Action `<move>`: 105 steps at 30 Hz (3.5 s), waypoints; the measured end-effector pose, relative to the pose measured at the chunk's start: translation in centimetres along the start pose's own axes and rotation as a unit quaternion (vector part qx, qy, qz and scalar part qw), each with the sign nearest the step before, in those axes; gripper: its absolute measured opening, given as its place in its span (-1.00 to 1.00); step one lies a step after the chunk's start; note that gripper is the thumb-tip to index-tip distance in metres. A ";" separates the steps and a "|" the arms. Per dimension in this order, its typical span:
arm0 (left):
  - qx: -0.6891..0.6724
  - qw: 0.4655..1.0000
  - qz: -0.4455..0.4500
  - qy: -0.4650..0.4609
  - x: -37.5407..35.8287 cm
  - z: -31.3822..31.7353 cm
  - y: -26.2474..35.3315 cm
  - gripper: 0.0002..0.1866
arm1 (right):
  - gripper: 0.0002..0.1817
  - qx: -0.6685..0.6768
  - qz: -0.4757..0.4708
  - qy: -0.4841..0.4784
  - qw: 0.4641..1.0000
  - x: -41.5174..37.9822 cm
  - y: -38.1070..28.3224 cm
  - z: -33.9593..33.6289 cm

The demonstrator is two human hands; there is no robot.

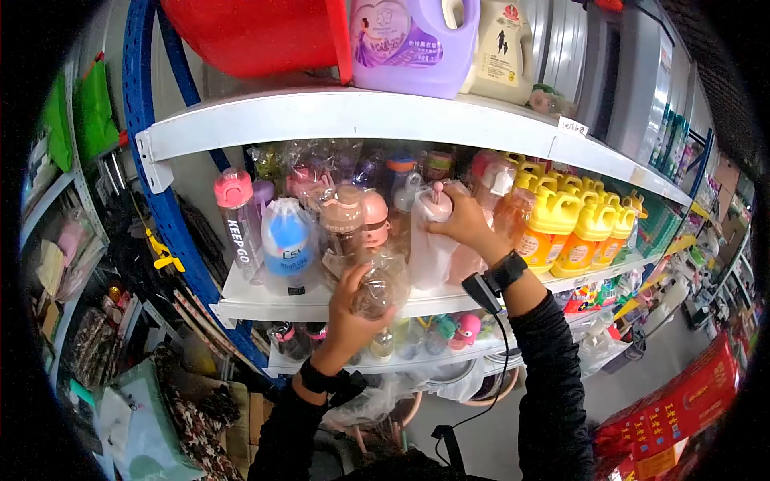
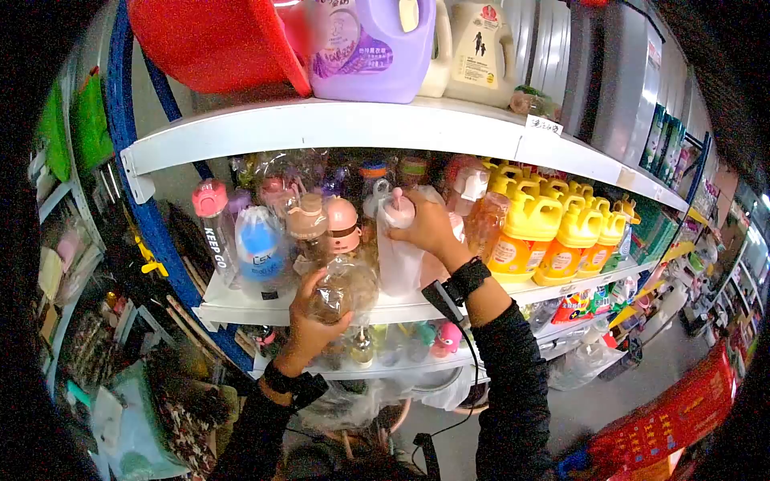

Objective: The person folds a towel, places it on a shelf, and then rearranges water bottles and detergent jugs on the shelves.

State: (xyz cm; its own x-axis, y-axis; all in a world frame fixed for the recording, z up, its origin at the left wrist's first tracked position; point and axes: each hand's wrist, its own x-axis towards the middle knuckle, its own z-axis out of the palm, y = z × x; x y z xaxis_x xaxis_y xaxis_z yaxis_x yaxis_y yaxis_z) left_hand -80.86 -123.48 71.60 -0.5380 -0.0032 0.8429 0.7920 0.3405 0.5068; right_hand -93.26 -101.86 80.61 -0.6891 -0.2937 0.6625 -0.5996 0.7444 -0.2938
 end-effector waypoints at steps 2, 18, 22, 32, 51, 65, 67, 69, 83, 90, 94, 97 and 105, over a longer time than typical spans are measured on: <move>-0.002 1.000 -0.018 0.005 -0.2 -0.1 -0.1 -0.28 | -0.25 0.077 -0.007 0.039 0.996 -0.2 -0.7 -0.6; -0.005 0.995 -0.091 -0.032 5.2 1.2 -0.4 -0.24 | -0.22 0.116 0.141 0.169 0.968 -17.7 0.7 -18.6; 0.149 0.987 -0.052 -0.016 9.2 3.8 -0.7 -0.29 | -0.24 0.067 0.119 0.132 0.982 -16.6 1.0 -17.8; 0.196 0.977 -0.084 0.003 9.8 5.7 -3.0 -0.29 | -0.33 0.175 -0.014 0.073 0.982 -7.8 -0.4 -10.4; 0.172 0.981 -0.036 -0.077 8.5 5.7 -1.5 -0.13 | -0.32 0.088 -0.053 0.062 0.993 -0.6 0.1 -1.2; 0.213 0.976 0.005 0.045 -0.2 8.6 -0.7 -0.19 | -0.37 -0.117 -0.125 0.032 0.985 -1.2 0.2 -2.6; 0.213 0.976 -0.020 0.038 -1.7 9.9 -2.3 -0.17 | -0.43 -0.071 -0.113 0.045 0.990 -1.3 0.8 -2.3; 0.256 0.965 -0.036 0.036 -2.4 11.5 -5.3 -0.17 | -0.41 -0.068 -0.113 0.058 0.990 -1.2 0.9 -2.3; 0.199 0.979 -0.045 0.004 -3.7 5.2 -2.1 -0.31 | -0.55 0.141 -0.073 0.216 0.964 -5.3 -1.8 -5.9; 0.252 0.962 -0.047 0.093 -3.2 0.4 -3.2 -0.57 | -0.53 0.754 -0.362 -0.197 0.511 -10.3 -14.9 -15.2; 0.306 0.935 -0.008 0.179 -1.0 -5.8 -6.8 -0.57 | -0.62 0.827 -0.260 -0.161 0.472 -14.4 -16.9 -17.2; 0.357 0.908 -0.044 0.213 1.2 -11.5 -10.7 -0.51 | -0.56 0.826 -0.270 -0.195 0.454 -14.7 -15.4 -17.8; 0.247 0.935 -0.176 0.182 3.8 -16.0 -17.8 -0.15 | -0.43 0.770 -0.364 -0.234 0.470 -15.4 -12.7 -20.2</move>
State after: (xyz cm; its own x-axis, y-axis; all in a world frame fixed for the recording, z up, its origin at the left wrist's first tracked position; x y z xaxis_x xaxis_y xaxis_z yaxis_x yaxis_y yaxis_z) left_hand -92.41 -144.61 68.69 -0.5358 -0.4865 0.6901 0.3060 0.6499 0.6957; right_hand -66.81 -94.63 88.01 0.1282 -0.5023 0.8551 -0.0815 -0.8647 -0.4957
